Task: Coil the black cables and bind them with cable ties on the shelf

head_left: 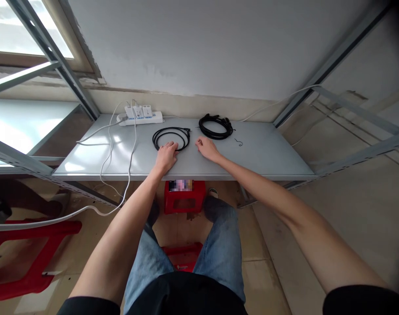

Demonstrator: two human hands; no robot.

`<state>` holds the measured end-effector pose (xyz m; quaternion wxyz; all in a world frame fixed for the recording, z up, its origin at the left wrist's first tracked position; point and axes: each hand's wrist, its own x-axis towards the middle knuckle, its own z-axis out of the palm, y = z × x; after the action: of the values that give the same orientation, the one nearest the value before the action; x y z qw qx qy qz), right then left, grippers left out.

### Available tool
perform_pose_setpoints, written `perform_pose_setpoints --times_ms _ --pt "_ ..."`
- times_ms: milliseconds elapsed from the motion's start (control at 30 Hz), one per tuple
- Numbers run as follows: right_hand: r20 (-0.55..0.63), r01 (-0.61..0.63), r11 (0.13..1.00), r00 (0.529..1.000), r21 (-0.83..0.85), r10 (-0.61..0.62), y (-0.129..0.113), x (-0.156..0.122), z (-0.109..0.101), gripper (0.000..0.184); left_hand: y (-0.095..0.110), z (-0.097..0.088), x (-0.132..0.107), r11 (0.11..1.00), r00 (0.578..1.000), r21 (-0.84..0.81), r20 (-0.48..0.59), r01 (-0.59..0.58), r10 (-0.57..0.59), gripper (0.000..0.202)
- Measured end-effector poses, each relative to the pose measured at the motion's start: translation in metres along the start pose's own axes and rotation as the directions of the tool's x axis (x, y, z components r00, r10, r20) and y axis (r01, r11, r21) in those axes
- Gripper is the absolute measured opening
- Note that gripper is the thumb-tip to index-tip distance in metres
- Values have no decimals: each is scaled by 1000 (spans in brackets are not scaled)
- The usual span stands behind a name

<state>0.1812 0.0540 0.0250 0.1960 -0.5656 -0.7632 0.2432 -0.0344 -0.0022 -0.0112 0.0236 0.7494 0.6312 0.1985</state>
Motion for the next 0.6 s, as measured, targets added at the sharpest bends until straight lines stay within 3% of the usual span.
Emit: perform_pose_setpoints --times_ms 67,133,200,267,333,400,467,600 --pt "-43 245 937 964 -249 -264 3 -6 1 32 0 0 0 1000 1000 -7 1 3 -3 16" --pt "55 457 786 875 -416 -480 -2 -9 5 43 0 0 0 1000 1000 -13 0 6 -6 16" --pt "169 589 642 788 -491 -593 -10 -9 12 45 0 -1 0 1000 1000 -18 -1 8 -8 16" --pt "186 627 583 747 -516 -638 -14 -6 18 45 -1 -1 0 1000 1000 -22 -1 11 -11 16" --pt "95 589 627 763 -511 -639 -10 -5 25 43 0 -2 0 1000 1000 -17 3 15 -15 16" --pt "-45 507 733 808 -453 -587 1 -9 31 42 0 -1 0 1000 1000 1 10 11 -11 18" --pt "-159 430 835 849 -345 -503 15 -13 36 43 2 0 0 1000 1000 27 16 -6 6 21" --pt "-263 287 950 914 -123 -310 36 -16 38 46 6 3 -1 997 999 72 31 -20 18 27"
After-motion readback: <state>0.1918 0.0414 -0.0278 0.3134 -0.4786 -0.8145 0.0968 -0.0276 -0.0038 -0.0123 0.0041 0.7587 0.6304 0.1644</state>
